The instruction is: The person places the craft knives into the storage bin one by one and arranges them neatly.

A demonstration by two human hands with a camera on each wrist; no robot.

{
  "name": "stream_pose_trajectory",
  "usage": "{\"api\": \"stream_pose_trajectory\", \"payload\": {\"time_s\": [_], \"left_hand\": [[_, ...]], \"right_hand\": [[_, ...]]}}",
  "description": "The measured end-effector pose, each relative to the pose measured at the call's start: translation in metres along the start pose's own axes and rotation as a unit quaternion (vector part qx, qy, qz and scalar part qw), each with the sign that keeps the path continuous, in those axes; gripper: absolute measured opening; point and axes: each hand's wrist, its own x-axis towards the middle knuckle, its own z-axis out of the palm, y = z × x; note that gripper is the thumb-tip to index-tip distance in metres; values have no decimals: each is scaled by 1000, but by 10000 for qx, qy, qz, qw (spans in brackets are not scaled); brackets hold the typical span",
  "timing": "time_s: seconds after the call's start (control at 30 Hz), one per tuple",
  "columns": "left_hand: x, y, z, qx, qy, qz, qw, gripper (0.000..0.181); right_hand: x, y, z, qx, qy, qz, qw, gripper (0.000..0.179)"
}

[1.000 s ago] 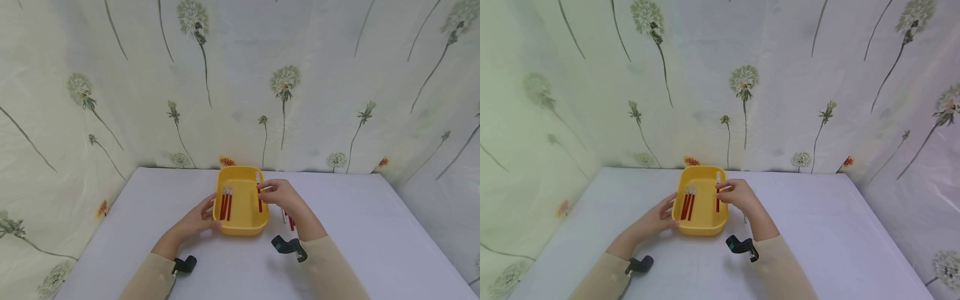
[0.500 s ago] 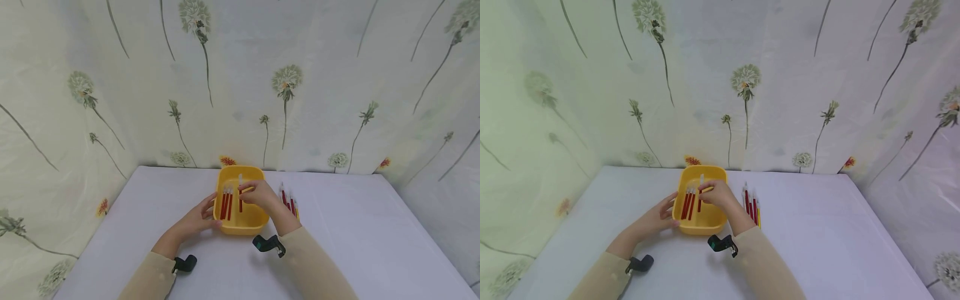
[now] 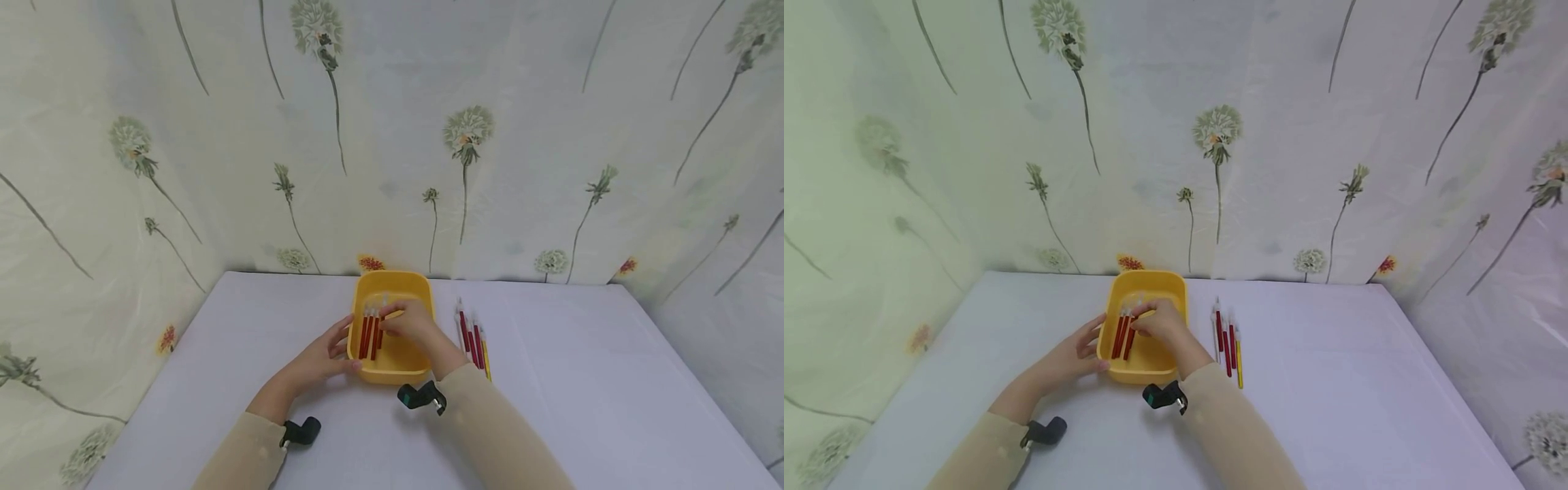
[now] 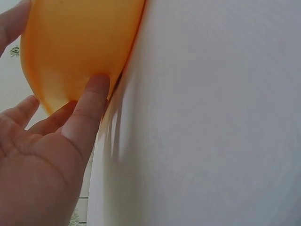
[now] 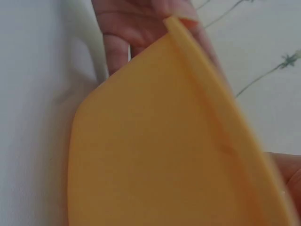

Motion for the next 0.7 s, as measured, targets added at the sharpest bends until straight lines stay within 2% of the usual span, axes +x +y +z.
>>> {"api": "stream_pose_trajectory", "payload": {"time_s": [0.17,0.47,0.7], "left_hand": [[0,-1,0,-49,-64,66,9999,97],[0,0,0,-6,-43,37,10000,98],[0,-1,0,-51,-28,15,10000,96]], "right_hand": [[1,4,2,-213,-6,152,9997,16],[10,13,4,-119,-232,470,9986,19],[13,14,6,-306,-244,450,9982,18]]}}
